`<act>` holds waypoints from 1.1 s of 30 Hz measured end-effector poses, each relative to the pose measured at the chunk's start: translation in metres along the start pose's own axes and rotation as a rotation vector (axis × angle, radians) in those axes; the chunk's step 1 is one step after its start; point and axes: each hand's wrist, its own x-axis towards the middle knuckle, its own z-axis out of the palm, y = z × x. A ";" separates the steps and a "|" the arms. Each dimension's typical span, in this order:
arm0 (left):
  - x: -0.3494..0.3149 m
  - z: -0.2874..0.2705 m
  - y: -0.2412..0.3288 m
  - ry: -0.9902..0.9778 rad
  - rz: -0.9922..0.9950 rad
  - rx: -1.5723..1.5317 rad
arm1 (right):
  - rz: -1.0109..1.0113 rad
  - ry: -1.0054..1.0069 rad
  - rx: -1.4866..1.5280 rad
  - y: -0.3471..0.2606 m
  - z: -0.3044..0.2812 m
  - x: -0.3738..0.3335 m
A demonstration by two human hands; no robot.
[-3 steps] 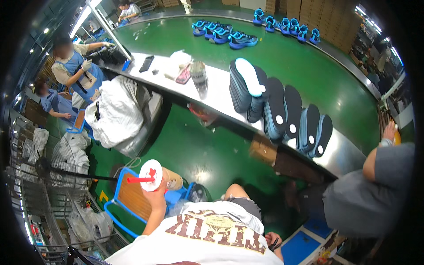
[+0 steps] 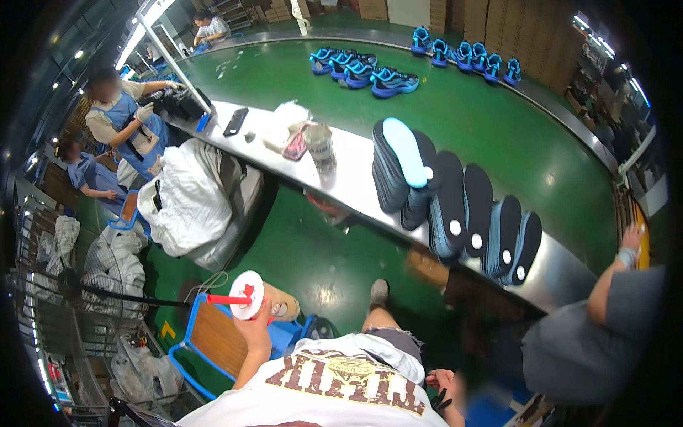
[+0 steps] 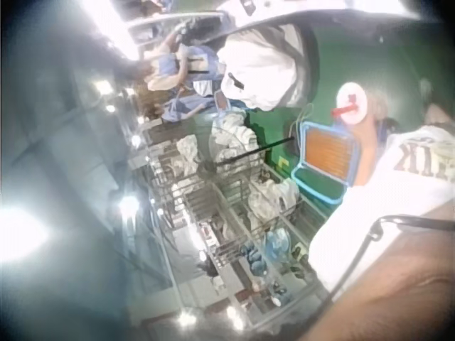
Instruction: The person points to shoes on a conveyor belt, then moves to a storage area and handles various shoe components and a drink.
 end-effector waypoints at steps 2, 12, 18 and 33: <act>0.025 0.026 -0.007 0.022 -0.034 -0.032 | -0.067 -0.087 -0.022 -0.040 0.014 0.023; 0.188 0.095 0.006 0.141 0.149 0.117 | -0.149 -0.042 -1.000 -0.327 0.034 0.092; 0.292 0.117 0.003 0.182 -0.023 0.047 | -0.592 -0.190 -0.903 -0.480 0.117 0.123; 0.603 0.169 -0.007 -0.142 0.206 0.189 | -0.682 0.423 -0.872 -0.674 0.458 0.472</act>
